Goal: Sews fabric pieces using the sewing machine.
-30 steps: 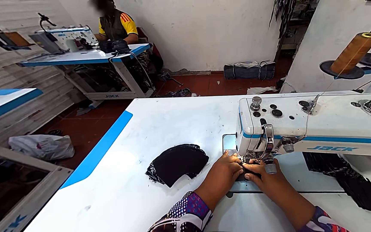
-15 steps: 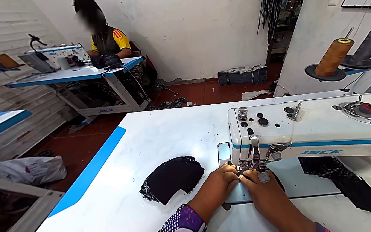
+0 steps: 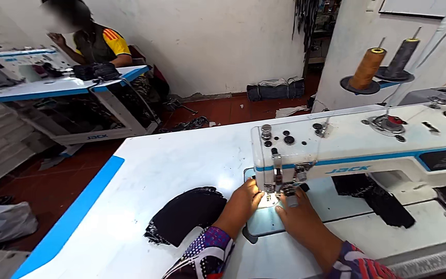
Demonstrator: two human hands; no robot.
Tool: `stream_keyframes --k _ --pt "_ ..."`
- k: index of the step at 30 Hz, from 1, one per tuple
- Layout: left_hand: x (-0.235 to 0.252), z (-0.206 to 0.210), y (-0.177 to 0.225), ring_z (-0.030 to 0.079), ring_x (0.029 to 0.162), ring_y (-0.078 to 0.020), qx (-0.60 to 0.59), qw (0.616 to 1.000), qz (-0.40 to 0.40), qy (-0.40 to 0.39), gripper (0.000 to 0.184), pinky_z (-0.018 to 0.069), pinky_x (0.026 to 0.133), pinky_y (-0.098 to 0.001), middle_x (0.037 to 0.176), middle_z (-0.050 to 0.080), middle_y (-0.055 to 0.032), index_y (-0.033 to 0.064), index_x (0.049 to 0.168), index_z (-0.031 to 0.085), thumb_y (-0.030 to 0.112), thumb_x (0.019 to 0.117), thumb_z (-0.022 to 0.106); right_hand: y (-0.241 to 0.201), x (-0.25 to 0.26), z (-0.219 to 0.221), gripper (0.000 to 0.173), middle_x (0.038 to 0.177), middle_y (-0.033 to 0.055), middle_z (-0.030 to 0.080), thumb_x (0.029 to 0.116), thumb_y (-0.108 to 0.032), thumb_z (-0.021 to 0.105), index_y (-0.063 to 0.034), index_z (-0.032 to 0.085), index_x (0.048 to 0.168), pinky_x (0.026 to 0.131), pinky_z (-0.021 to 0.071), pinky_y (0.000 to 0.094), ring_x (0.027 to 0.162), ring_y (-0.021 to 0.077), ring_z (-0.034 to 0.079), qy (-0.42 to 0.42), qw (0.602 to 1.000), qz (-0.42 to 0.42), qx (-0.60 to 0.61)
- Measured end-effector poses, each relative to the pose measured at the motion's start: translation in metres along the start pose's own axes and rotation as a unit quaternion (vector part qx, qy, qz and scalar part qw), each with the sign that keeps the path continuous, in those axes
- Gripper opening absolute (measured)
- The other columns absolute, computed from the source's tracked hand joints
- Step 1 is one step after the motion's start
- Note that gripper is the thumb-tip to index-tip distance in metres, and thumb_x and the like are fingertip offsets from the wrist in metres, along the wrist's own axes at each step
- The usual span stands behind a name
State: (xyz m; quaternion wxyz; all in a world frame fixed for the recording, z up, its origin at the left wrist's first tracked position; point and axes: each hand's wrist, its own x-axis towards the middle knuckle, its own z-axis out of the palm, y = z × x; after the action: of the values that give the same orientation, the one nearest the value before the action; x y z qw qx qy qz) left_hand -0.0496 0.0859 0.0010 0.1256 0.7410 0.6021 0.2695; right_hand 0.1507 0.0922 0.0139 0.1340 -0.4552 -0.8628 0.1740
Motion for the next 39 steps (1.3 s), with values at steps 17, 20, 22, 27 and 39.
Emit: stream_keyframes --k 17,20,22,27,39 --pt "-0.083 0.002 0.033 0.058 0.131 -0.0451 -0.040 0.987 0.145 -0.055 0.026 0.0413 0.112 -0.0614 0.131 0.067 -0.0227 -0.0019 0.111 0.076 0.005 0.0971 0.055 0.146 -0.108 -0.105 0.032 0.121 0.0208 0.071 0.0883 0.009 0.061 -0.0032 0.077 0.113 0.097 0.0515 0.0609 0.114 0.0435 0.065 0.164 0.971 0.161 -0.059" --pt "-0.081 0.008 0.036 0.061 0.128 -0.0431 -0.021 0.986 0.159 -0.035 0.028 0.0438 0.110 -0.0604 0.129 0.069 -0.0204 -0.0002 0.110 0.077 0.011 0.0981 0.054 0.167 -0.105 -0.128 0.044 0.140 0.0198 0.061 0.0899 0.004 0.068 -0.0043 0.067 0.133 0.109 0.0440 0.0569 0.129 0.0416 0.056 0.017 0.974 0.221 -0.038" --pt "-0.084 0.011 0.040 0.062 0.126 -0.0432 -0.002 0.988 0.154 -0.021 0.029 0.0461 0.108 -0.0600 0.128 0.070 -0.0198 0.0007 0.111 0.077 0.013 0.0984 0.055 0.169 -0.099 -0.135 0.042 0.139 0.0201 0.060 0.0907 0.002 0.069 -0.0024 0.065 0.132 0.109 0.0446 0.0549 0.127 0.0406 0.058 -0.021 0.974 0.224 -0.035" --pt "-0.091 0.012 0.043 0.061 0.127 -0.0429 0.028 0.988 0.148 -0.023 0.031 0.0443 0.108 -0.0622 0.130 0.069 -0.0178 0.0037 0.116 0.076 0.020 0.1009 0.055 0.173 -0.093 -0.147 0.029 0.134 0.0218 0.060 0.0918 -0.004 0.071 0.0010 0.066 0.120 0.101 0.0491 0.0553 0.115 0.0404 0.062 -0.083 0.974 0.208 -0.042" --pt "-0.100 -0.024 0.062 0.064 0.114 -0.0230 -0.187 0.972 0.137 0.044 0.028 0.0494 0.102 -0.0344 0.110 0.071 -0.0198 -0.0008 0.099 0.073 0.025 0.1012 0.065 0.147 -0.121 -0.150 0.014 0.100 0.0040 0.074 0.0836 -0.025 0.075 -0.0119 0.069 0.081 0.091 0.0528 0.0484 0.105 0.0250 0.067 0.181 0.982 -0.036 0.039"
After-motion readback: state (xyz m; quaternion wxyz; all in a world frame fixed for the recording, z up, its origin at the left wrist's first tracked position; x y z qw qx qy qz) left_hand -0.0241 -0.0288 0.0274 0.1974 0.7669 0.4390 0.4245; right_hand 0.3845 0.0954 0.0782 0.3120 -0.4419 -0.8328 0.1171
